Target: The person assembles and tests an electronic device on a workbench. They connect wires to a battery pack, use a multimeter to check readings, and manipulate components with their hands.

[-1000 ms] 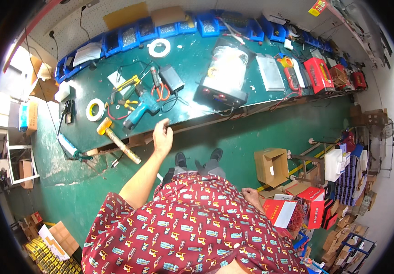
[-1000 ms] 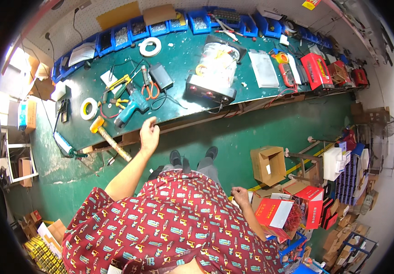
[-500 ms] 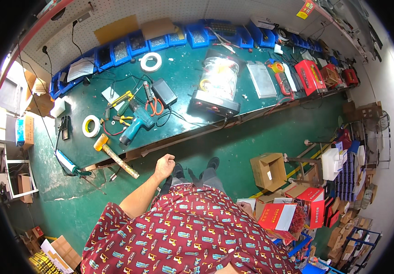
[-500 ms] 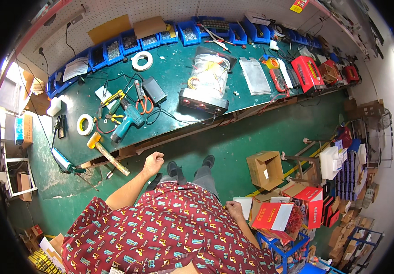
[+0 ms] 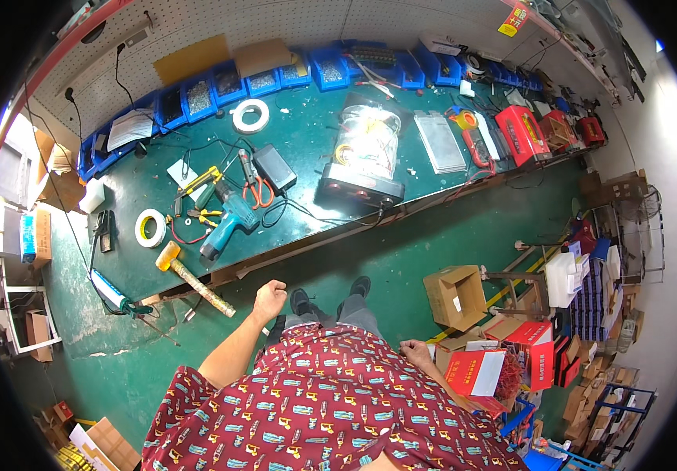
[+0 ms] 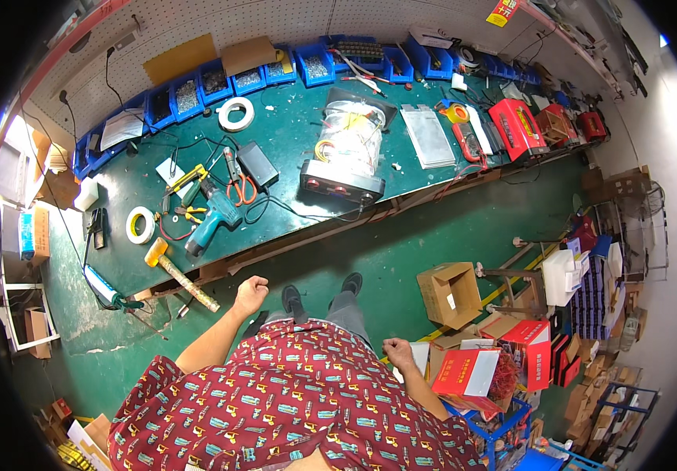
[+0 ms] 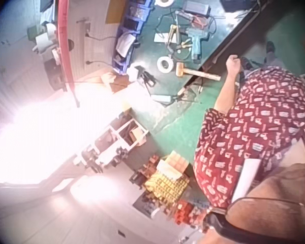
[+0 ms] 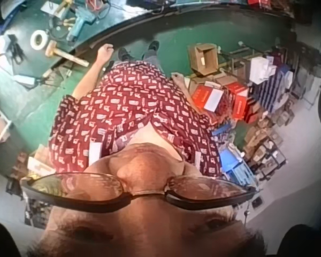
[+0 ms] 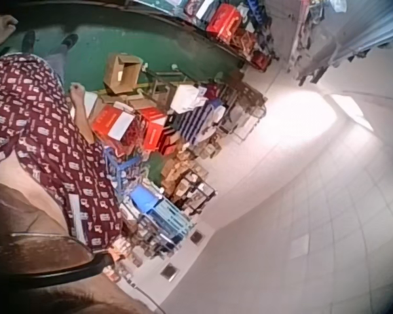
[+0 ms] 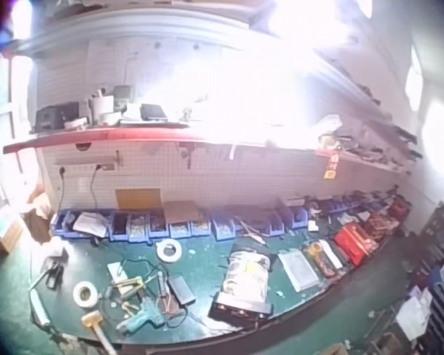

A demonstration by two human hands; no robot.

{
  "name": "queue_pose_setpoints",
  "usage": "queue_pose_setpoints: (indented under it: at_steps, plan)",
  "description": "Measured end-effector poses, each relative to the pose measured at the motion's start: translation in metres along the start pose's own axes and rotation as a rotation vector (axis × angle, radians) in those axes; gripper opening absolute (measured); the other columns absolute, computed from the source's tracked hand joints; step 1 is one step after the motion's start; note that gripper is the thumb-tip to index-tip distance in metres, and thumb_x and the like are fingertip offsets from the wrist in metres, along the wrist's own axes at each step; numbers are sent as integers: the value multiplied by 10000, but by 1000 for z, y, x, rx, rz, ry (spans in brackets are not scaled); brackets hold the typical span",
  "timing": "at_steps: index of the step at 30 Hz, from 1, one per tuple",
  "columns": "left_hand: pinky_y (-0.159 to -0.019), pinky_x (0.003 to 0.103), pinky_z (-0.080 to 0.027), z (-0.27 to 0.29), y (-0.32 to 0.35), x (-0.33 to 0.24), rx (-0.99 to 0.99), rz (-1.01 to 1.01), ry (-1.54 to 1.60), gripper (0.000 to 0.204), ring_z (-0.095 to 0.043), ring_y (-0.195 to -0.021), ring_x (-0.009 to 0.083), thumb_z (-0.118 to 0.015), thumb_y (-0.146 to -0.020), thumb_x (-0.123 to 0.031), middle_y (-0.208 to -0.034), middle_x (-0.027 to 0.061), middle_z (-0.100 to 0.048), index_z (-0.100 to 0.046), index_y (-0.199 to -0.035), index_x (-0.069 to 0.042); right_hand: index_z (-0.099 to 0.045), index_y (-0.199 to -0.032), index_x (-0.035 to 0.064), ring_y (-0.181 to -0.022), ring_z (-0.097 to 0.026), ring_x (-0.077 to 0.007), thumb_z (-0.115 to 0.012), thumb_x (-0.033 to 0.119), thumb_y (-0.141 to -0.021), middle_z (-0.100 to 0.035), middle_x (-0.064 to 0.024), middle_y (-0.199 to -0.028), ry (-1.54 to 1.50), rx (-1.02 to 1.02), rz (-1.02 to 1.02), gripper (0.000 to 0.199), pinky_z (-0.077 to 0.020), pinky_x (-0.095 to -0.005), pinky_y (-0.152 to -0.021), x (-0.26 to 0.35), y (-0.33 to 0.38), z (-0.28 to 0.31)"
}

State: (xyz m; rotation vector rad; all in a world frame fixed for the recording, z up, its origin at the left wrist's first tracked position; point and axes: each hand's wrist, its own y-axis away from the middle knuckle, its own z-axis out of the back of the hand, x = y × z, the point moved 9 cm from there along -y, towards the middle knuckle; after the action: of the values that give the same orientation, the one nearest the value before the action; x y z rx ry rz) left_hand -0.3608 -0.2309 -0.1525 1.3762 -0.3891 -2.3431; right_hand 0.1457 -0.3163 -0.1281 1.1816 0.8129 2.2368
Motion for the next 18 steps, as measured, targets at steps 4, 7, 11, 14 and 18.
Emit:
queue_pose_setpoints:
  at_steps: [4, 7, 11, 14, 18]
  plan:
    - [-835, 356, -576, 1, 5, -4, 28, 30, 13, 282, -739, -896, 265, -615, -843, -89, -968, 184, -744, -696, -1092, 16, -720, -865, -16, -670, -600, -107, -674, 107, -839, -691, -33, -755, -11, 19, 4, 134, -490, -279, -619, 0, -1, -3]
    - [-839, 362, -574, 2, 3, 0, 46, 28, 11, 284, -737, -900, 276, -615, -840, -92, -972, 185, -744, -698, -1090, 13, -708, -859, -22, -681, -601, -106, -669, 95, -836, -680, -28, -752, -90, 39, 23, 126, -494, -274, -634, -4, -6, -6]
    - [-840, 369, -573, 3, 0, 5, 35, 15, -19, 291, -734, -908, 282, -620, -832, -105, -969, 180, -744, -699, -1087, 10, -693, -836, -23, -688, -599, -105, -663, 72, -837, -662, -20, -751, -104, 39, -15, 99, -503, -273, -648, 3, -10, -7]
    - [-836, 366, -570, 2, 0, 6, 49, 25, -13, 295, -731, -903, 275, -629, -828, -120, -963, 178, -743, -701, -1083, 11, -685, -814, -19, -675, -580, -97, -661, 48, -837, -649, -10, -739, -100, 16, -29, 75, -487, -268, -629, 15, -3, -4]
    - [-840, 367, -570, -2, -1, 0, 62, 10, -20, 295, -730, -905, 279, -632, -825, -126, -967, 183, -741, -703, -1078, 7, -699, -866, -23, -697, -604, -102, -670, 78, -868, -673, -24, -777, -62, 38, -9, 106, -504, -270, -641, 8, -5, 0]
